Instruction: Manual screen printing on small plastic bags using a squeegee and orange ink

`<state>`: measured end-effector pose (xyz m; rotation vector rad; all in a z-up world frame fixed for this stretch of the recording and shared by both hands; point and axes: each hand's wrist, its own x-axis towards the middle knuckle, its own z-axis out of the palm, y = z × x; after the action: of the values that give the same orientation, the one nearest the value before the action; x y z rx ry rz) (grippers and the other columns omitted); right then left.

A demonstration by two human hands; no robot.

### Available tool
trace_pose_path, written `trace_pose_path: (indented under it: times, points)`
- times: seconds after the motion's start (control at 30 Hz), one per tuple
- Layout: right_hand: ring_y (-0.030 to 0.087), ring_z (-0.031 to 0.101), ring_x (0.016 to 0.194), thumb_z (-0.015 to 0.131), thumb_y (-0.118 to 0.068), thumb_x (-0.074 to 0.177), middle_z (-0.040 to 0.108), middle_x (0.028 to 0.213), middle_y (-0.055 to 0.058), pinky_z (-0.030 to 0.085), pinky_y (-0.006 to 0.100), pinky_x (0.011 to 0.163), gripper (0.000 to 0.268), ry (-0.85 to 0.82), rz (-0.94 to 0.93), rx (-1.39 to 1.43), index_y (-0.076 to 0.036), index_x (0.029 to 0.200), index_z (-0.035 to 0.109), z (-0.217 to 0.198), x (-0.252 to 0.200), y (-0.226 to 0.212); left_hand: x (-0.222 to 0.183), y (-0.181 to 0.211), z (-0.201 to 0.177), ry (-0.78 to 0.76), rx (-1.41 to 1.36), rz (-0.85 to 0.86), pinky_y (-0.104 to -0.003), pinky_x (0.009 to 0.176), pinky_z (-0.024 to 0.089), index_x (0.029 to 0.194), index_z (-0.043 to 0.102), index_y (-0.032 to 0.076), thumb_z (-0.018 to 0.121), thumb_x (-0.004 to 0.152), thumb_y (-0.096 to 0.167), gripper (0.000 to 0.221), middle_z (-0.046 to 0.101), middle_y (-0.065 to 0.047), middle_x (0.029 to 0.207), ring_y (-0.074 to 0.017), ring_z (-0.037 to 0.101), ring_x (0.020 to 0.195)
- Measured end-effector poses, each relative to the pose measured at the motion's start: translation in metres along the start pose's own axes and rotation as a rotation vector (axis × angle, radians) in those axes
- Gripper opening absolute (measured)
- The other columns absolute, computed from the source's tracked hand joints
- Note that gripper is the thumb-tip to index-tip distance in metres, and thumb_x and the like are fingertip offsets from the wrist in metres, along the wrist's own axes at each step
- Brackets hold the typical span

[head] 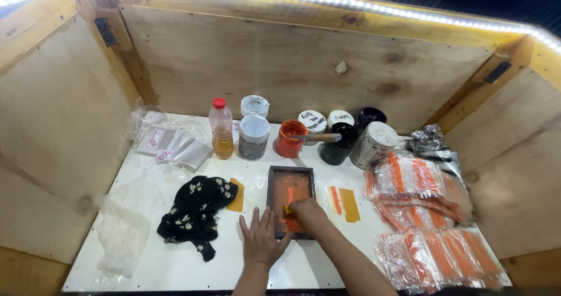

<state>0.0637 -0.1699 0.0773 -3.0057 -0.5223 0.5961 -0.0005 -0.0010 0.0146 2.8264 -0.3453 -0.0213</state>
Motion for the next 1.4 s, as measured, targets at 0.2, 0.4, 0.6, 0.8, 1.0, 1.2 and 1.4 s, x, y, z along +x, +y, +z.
trace_pose_path:
  times: [0.2, 0.4, 0.6, 0.8, 1.0, 1.2, 1.4]
  points:
    - [0.02, 0.066, 0.072, 0.086, -0.023, 0.083, 0.071, 0.082, 0.004, 0.054, 0.032, 0.069, 0.021, 0.16, -0.101, -0.116, -0.013, 0.094, 0.071, 0.053, 0.003, 0.015, 0.001, -0.003, 0.008, -0.013, 0.027, -0.02, -0.073, 0.119, 0.004, 0.152, 0.044, 0.021, 0.035, 0.089, 0.085, 0.09, 0.038, 0.003, 0.161, -0.0303, 0.021, 0.154]
    - [0.023, 0.066, 0.073, 0.088, -0.017, 0.08, 0.072, 0.083, 0.008, 0.055, 0.035, 0.069, 0.021, 0.206, -0.08, -0.056, -0.01, 0.092, 0.073, 0.052, -0.015, 0.004, 0.002, -0.003, 0.01, -0.021, 0.053, -0.024, -0.074, 0.119, 0.005, 0.154, 0.04, 0.022, 0.038, 0.083, 0.092, 0.1, 0.037, 0.005, 0.162, -0.0308, 0.019, 0.155]
    - [0.027, 0.068, 0.063, 0.087, -0.02, 0.08, 0.075, 0.081, 0.011, 0.054, 0.038, 0.062, 0.022, 0.375, -0.203, 0.055, -0.008, 0.094, 0.076, 0.052, -0.02, 0.015, 0.002, -0.002, 0.006, -0.053, -0.012, -0.047, -0.073, 0.12, 0.0, 0.155, 0.039, 0.02, 0.04, 0.084, 0.09, 0.1, 0.036, 0.006, 0.162, -0.0293, 0.017, 0.156]
    - [0.022, 0.076, 0.107, 0.062, -0.022, 0.097, 0.08, 0.113, 0.005, 0.063, 0.03, 0.09, 0.031, 0.428, 0.405, 0.877, -0.014, 0.125, 0.072, 0.001, -0.061, -0.01, 0.0, -0.002, 0.002, -0.016, -0.006, -0.027, -0.074, 0.12, 0.004, 0.152, 0.044, 0.018, 0.036, 0.086, 0.09, 0.098, 0.041, 0.003, 0.159, -0.0297, 0.02, 0.155]
    - [0.026, 0.072, 0.095, 0.055, -0.015, 0.102, 0.069, 0.126, 0.014, 0.058, 0.032, 0.077, 0.036, 0.335, 0.804, 1.465, -0.011, 0.138, 0.062, -0.058, -0.071, -0.036, 0.0, 0.001, -0.008, -0.09, -0.01, -0.031, -0.073, 0.119, 0.002, 0.156, 0.036, 0.019, 0.033, 0.088, 0.088, 0.097, 0.035, 0.002, 0.163, -0.0301, 0.018, 0.155]
    - [0.022, 0.067, 0.109, 0.051, -0.019, 0.103, 0.068, 0.125, 0.01, 0.054, 0.03, 0.085, 0.032, 0.324, 0.736, 1.296, -0.009, 0.131, 0.063, -0.067, -0.035, -0.014, 0.001, 0.002, -0.019, -0.147, -0.045, -0.046, -0.073, 0.12, 0.001, 0.156, 0.036, 0.017, 0.036, 0.088, 0.088, 0.098, 0.036, 0.002, 0.162, -0.0296, 0.016, 0.156]
    - [0.027, 0.07, 0.107, 0.054, -0.021, 0.101, 0.075, 0.12, 0.007, 0.055, 0.039, 0.087, 0.025, 0.295, 0.478, 0.708, -0.017, 0.122, 0.067, -0.043, 0.034, 0.031, 0.002, -0.006, 0.02, 0.119, -0.012, 0.02, -0.076, 0.116, 0.009, 0.147, 0.051, 0.015, 0.045, 0.087, 0.087, 0.094, 0.049, 0.0, 0.153, -0.032, 0.029, 0.15]
